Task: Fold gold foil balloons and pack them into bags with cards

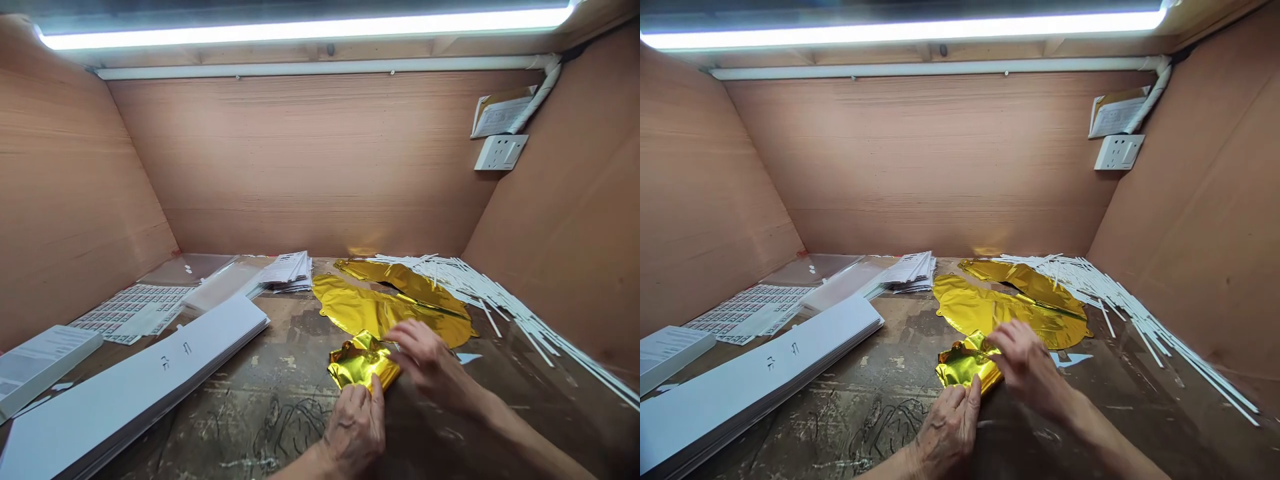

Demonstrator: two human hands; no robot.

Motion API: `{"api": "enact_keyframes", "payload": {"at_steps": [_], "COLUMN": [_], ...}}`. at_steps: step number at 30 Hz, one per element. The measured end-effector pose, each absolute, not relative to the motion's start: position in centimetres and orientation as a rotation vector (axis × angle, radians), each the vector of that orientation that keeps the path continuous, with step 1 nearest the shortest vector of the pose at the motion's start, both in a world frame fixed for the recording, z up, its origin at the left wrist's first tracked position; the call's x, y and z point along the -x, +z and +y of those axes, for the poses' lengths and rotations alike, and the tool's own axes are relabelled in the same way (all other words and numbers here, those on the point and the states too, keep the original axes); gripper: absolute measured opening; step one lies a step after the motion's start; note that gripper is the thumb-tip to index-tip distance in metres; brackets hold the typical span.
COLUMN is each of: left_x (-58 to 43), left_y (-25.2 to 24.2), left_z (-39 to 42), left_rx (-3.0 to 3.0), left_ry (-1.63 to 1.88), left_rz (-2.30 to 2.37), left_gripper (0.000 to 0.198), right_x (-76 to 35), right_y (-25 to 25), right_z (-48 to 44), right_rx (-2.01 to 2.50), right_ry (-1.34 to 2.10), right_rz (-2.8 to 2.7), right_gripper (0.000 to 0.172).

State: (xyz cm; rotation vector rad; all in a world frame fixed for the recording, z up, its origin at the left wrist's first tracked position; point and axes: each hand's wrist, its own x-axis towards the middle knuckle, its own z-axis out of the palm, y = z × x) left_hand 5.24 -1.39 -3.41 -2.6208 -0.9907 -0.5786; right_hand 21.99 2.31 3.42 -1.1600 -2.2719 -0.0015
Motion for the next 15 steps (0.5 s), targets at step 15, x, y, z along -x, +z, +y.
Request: {"api": "enact_keyframes", "payload": {"at_steps": [15], "left_x": [-3.5], "left_y": [0.9], "left_z": [0.5], "left_rx": [3.264], "left_ry": [-0.575], "left_rz": [-0.729], "left_gripper": [0.026], "right_x": [-23.6], "right_y": [-2.2], "right_z": [-2.7], "right_rx": [0.786], "right_ry": [-0.412], "right_rz": [-2.546], "right_gripper": [0.028]}}
